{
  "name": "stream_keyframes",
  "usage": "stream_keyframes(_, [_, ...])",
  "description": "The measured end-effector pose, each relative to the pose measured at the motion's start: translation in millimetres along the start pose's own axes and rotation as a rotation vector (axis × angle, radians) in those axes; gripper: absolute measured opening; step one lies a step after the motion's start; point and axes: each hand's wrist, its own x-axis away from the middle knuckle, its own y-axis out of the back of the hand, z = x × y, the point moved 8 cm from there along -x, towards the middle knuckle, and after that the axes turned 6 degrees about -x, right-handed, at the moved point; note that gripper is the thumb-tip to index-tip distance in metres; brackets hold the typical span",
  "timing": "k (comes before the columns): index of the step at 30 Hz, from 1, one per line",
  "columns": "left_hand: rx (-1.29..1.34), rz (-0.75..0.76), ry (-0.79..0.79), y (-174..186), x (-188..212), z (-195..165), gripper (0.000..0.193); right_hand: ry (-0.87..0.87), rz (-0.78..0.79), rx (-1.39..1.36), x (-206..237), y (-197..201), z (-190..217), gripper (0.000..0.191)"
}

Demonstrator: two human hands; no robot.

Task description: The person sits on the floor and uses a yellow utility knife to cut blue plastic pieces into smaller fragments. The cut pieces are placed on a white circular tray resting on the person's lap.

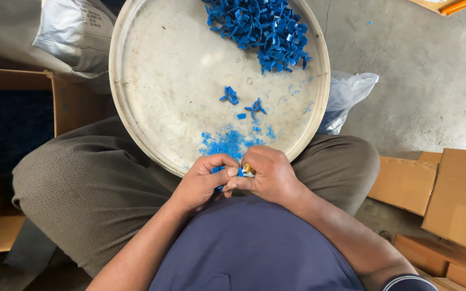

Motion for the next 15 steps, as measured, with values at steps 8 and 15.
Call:
stream_keyframes(8, [-0.03,0.01,0.022,-2.5,-2.1,4.5,0.015,-0.002,0.035,-0.016,4.4,-0.5,-2.9,0.054])
stream_keyframes(15, [-0.014,0.02,0.039,-4.1,-1.4,6.9,0.014,-0.025,0.049,-0.034,8.3,-0.8,-3.6,0.054])
